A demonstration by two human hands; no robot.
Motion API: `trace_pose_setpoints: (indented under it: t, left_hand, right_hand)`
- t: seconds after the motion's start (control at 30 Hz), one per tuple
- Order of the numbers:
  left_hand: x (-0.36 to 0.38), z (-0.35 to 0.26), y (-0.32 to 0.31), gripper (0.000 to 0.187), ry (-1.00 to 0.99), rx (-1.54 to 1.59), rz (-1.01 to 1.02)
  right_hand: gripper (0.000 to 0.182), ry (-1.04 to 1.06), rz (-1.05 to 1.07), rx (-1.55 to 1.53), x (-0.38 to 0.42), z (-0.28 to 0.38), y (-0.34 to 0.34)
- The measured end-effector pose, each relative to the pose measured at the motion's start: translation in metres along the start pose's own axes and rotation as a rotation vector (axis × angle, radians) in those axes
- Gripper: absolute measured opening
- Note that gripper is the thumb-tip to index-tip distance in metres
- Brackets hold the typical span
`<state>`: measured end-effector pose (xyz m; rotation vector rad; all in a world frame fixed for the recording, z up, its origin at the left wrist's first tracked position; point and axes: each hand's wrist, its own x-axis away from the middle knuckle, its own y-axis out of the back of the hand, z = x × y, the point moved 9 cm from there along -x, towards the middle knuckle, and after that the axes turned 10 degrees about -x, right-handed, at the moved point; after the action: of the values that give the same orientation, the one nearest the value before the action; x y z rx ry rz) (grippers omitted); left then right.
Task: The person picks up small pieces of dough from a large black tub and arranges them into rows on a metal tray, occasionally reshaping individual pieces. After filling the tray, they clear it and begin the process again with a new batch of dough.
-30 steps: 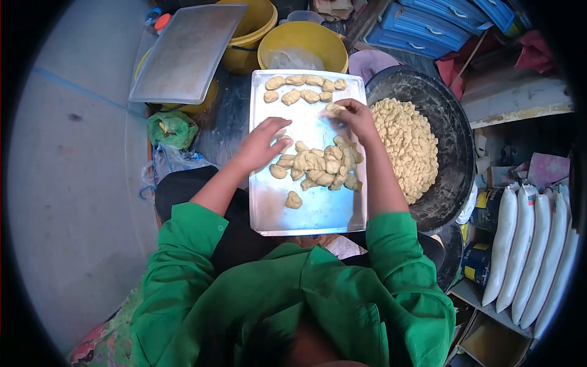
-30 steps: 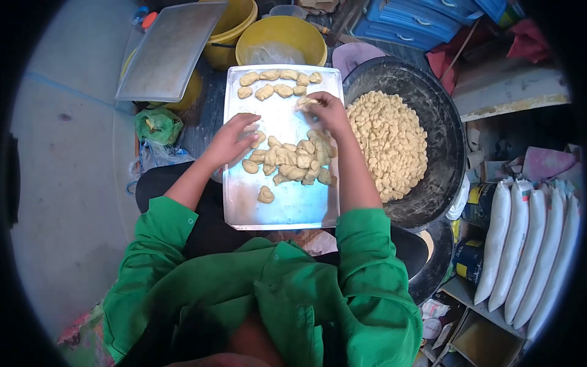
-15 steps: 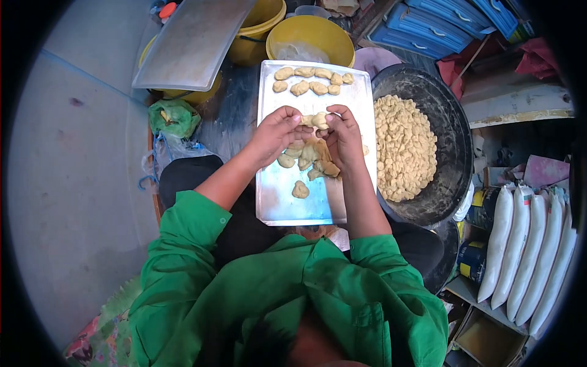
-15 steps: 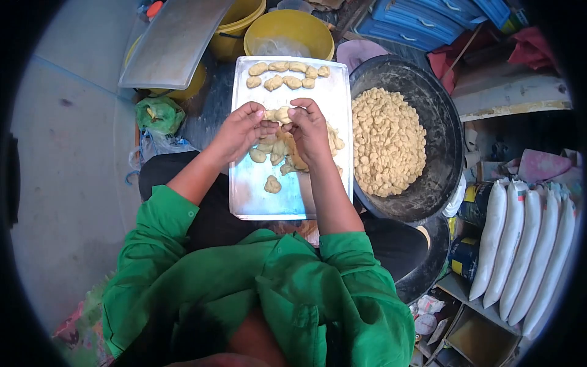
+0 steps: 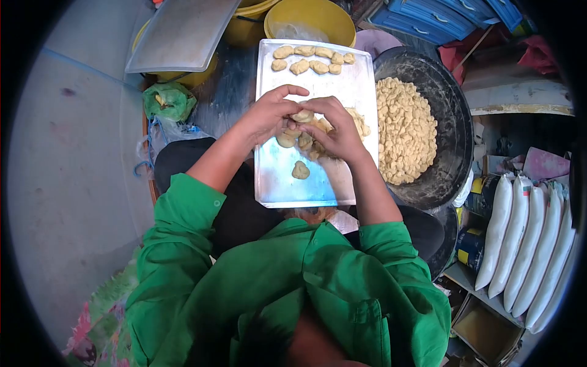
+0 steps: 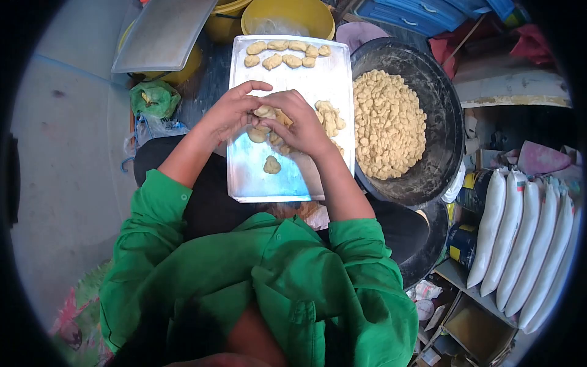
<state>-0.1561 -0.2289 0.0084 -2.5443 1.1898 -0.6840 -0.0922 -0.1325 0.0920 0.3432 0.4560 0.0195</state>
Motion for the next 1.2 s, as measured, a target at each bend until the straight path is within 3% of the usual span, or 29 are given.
trace_pose_setpoints:
  t: [0.07,0.2,0.27,0.43,0.5,0.53,0.6,0.7,0.77,0.83,0.87,0.93,1.03,1.07,1.2]
  left_hand:
    - [0.001,0.005,-0.005,0.031,0.03,-0.014,0.071]
    - [-0.003,0.012,0.002,0.038,0.052,0.18,-0.142]
    - [-0.002,0.015,0.005,0.037,0.046,0.25,-0.226]
    - [0.004,0.009,0.005,0.023,-0.029,0.182,-0.253]
    - [0.005,0.01,0.005,0.021,-0.082,0.107,-0.221]
    - [0.005,0.006,0.001,0.018,-0.139,0.035,-0.192]
    - [0.007,0.006,-0.005,0.017,-0.148,0.035,-0.165]
    - [0.011,-0.005,-0.017,0.016,-0.19,-0.054,-0.112]
    - [0.012,-0.012,-0.023,0.016,-0.218,-0.146,-0.083]
    - [0.017,-0.032,-0.038,0.018,-0.439,-0.579,-0.032]
    - [0.015,-0.031,-0.036,0.018,-0.439,-0.58,-0.032]
    - [0.013,-0.032,-0.034,0.02,-0.469,-0.677,-0.033]
    - [0.009,-0.023,-0.015,0.02,-0.314,-0.52,-0.174]
    - [0.009,-0.021,-0.017,0.02,-0.31,-0.518,-0.171]
    - [0.009,-0.022,-0.02,0.022,-0.323,-0.532,-0.191]
  right_hand:
    - [0.037,-0.002,0.073,0.037,-0.001,0.004,-0.006]
    - [0.034,-0.069,0.027,0.004,0.003,-0.005,-0.007]
    - [0.03,0.11,-0.086,0.215,0.006,0.006,-0.009]
    - [0.023,0.212,-0.15,0.432,0.01,0.009,-0.021]
    - [0.029,-0.008,-0.176,0.198,0.01,-0.012,-0.016]
    - [0.029,-0.01,-0.179,0.199,0.009,-0.012,-0.013]
    - [0.035,-0.47,-0.227,-0.273,0.014,-0.054,-0.008]
    - [0.038,-0.478,-0.274,-0.369,0.009,-0.051,0.0]
    - [0.03,-0.385,-0.305,-0.27,0.006,-0.049,0.005]
    - [0.027,-0.575,-0.259,-0.531,0.016,-0.064,-0.004]
    - [0.027,-0.575,-0.26,-0.532,0.018,-0.065,-0.002]
    - [0.033,-0.728,-0.341,-1.074,0.031,-0.074,-0.015]
    - [0.043,-0.634,-0.226,-1.107,0.025,-0.057,-0.014]
    - [0.043,-0.47,-0.232,-0.763,0.019,-0.049,-0.009]
    - [0.038,-0.421,-0.211,-0.627,0.017,-0.061,-0.009]
